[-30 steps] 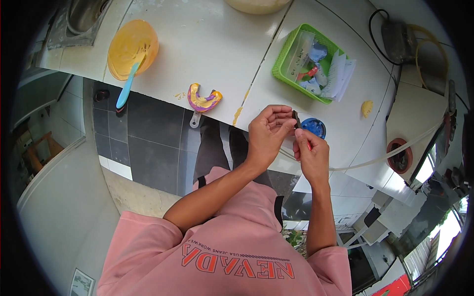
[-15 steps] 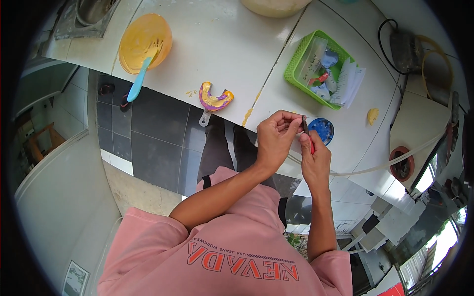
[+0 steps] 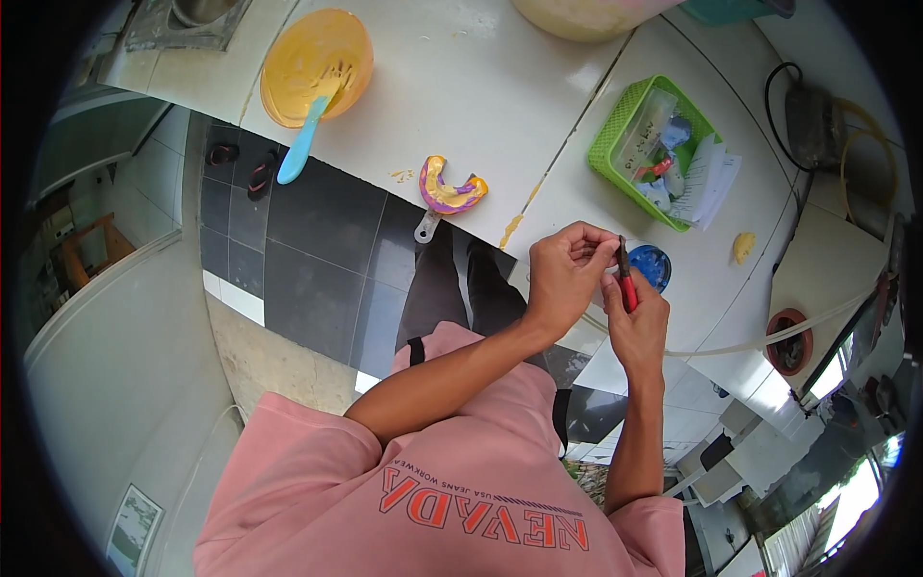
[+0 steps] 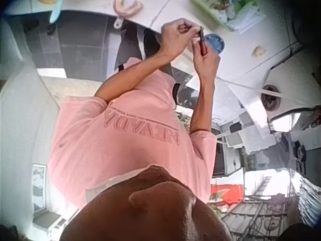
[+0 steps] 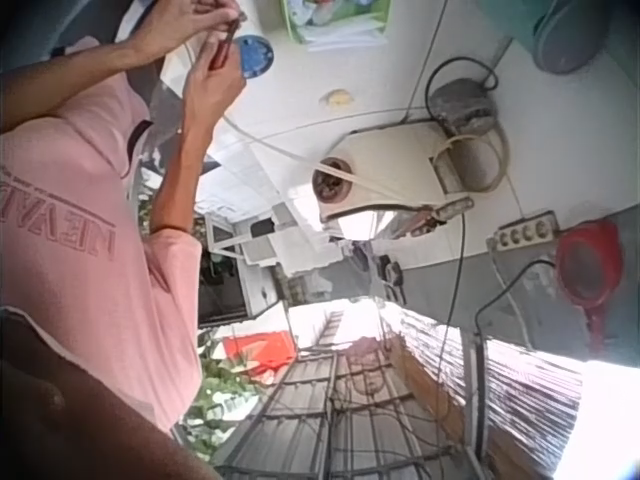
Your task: Mixing dental impression material in a bowl and loading it into a tray.
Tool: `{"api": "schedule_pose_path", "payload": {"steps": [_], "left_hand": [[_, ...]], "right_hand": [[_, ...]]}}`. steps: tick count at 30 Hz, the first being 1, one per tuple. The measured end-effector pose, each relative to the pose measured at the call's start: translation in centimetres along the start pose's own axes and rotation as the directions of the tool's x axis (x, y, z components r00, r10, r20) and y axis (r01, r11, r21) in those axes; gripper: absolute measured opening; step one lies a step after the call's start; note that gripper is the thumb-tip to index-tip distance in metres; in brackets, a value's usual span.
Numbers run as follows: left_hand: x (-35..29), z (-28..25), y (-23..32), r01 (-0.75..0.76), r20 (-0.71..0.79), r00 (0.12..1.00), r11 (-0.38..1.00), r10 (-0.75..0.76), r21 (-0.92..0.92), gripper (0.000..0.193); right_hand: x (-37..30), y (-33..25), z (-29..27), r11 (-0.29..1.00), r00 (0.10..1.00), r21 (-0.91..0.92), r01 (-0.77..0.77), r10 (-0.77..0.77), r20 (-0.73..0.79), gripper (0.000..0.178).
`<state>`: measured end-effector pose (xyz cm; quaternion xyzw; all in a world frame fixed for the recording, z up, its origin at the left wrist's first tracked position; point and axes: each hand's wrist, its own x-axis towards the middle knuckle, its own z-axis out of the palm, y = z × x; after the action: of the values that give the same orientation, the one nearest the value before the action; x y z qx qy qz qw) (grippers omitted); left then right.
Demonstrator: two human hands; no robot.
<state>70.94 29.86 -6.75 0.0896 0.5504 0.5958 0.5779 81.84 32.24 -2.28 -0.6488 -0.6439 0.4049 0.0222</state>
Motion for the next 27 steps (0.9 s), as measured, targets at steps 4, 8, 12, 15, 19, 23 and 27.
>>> {"api": "schedule_pose_path", "payload": {"steps": [4, 8, 12, 15, 19, 23, 27], "left_hand": [[0.0, -0.2, -0.2, 0.005, 0.003, 1.000, 0.999, -0.005, -0.036, 0.010], [0.0, -0.1, -0.3, 0.005, 0.013, 1.000, 1.000, -0.005, -0.015, 0.009], [0.0, -0.1, -0.6, 0.038, 0.012, 0.999, 0.999, -0.038, -0.013, 0.010], [-0.5, 0.5, -0.1, 0.002, 0.011, 1.000, 0.999, -0.002, -0.051, 0.011], [-0.6, 0.5, 0.1, 0.021, 0.012, 1.000, 0.997, -0.020, -0.073, 0.013], [-0.6, 0.8, -0.3, 0.011, 0.015, 1.000, 0.999, -0.010, -0.044, 0.011], [-0.6, 0.9, -0.3, 0.000, 0.013, 1.000, 1.000, 0.001, -0.025, 0.009]], "right_hand": [[0.0, 0.3, 0.3, 0.999, 0.998, 0.012, 0.052, -0.052, -0.020, 0.031], [0.1, 0.2, -0.2, 0.999, 0.999, -0.032, 0.029, -0.030, -0.015, 0.033], [0.2, 0.4, -0.3, 0.996, 0.999, -0.088, 0.010, -0.013, -0.030, 0.035], [0.3, 0.7, 0.0, 0.999, 0.999, -0.022, -0.030, 0.030, -0.016, 0.034], [0.4, 0.7, 0.1, 0.992, 0.998, -0.118, 0.037, -0.043, -0.044, 0.032], [0.2, 0.8, 0.3, 0.998, 0.996, -0.051, 0.043, -0.047, -0.076, 0.030], [0.3, 0.7, 0.3, 0.999, 0.994, -0.033, 0.037, -0.040, -0.099, 0.030]]}}
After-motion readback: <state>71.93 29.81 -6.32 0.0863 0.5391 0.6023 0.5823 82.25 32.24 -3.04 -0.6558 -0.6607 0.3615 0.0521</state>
